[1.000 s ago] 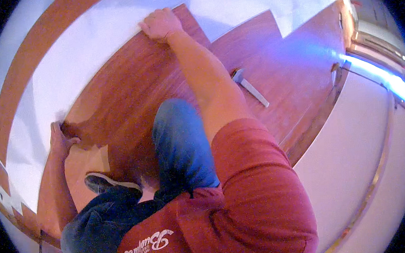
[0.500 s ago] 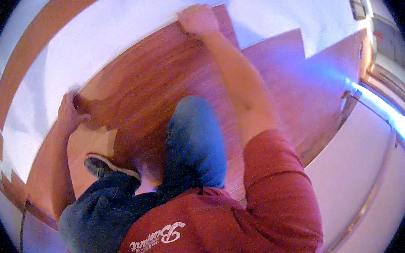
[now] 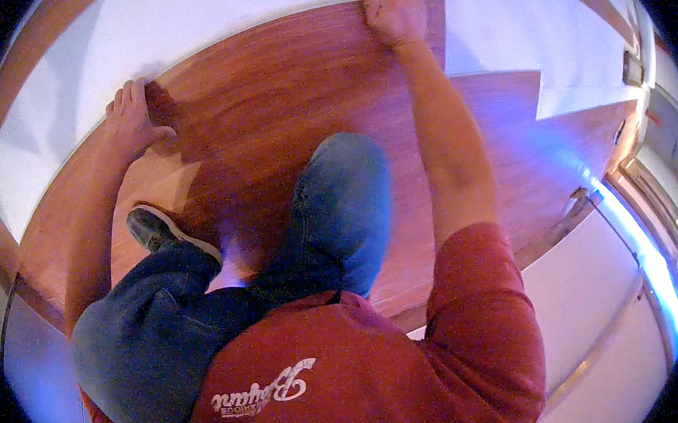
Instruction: The person installs laminate flooring by positioning wood panels on the ground and tapping them into place using a hammer.
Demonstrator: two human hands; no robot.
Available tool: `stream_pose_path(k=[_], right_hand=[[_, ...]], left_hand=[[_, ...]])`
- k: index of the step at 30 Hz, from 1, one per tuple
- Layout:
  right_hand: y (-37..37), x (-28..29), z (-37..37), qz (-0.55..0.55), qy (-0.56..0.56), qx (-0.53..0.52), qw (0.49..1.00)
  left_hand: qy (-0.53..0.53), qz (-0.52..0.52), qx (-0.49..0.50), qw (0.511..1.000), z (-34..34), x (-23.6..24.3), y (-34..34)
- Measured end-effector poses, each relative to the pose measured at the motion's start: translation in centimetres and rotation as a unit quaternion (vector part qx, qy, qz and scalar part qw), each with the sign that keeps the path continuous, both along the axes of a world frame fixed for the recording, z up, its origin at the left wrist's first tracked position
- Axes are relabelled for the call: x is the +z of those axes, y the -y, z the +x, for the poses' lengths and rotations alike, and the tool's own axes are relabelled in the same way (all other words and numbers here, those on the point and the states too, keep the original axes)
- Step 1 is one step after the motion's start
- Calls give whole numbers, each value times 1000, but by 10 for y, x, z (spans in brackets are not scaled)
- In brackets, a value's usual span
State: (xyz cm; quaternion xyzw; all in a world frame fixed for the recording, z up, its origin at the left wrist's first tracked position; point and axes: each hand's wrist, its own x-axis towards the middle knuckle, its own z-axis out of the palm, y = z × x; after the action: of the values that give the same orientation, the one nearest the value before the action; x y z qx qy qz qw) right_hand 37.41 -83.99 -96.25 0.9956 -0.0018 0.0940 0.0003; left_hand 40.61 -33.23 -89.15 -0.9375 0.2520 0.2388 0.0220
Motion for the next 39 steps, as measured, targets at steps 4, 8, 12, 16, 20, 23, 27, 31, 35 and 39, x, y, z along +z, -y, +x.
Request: stream_pose_path(k=[4,8,12,16,20,23,27,31,35,39], right_hand=[[1,4,2,-7,-89,29,996],[-3,10,3,13,-91,8,996],[-3,6,4,30,-111,11,993],[27,6,-39,86,19,-38,995],[83,40,-169,92,31,-251,963],[104,69,-303,-84,-235,-250,935],[86,63,-416,37,-372,-343,861],[76,43,-416,69,-347,-407,842],[70,64,-365,19,-369,-383,846],[44,111,-276,37,-275,-331,902]], left_hand=[[-13,3,-5,1000,1,4,2],[-11,8,4,1000,-1,7,5],[-30,14,18,999,-2,9,7],[-54,47,14,997,0,7,8],[-55,24,29,998,2,7,7],[-50,24,22,998,2,7,5],[-28,-33,30,999,-1,3,0],[-23,-65,21,997,-2,-2,-9],[-19,-67,26,997,-1,-5,-21],[-28,-63,7,998,-3,-5,-25]])
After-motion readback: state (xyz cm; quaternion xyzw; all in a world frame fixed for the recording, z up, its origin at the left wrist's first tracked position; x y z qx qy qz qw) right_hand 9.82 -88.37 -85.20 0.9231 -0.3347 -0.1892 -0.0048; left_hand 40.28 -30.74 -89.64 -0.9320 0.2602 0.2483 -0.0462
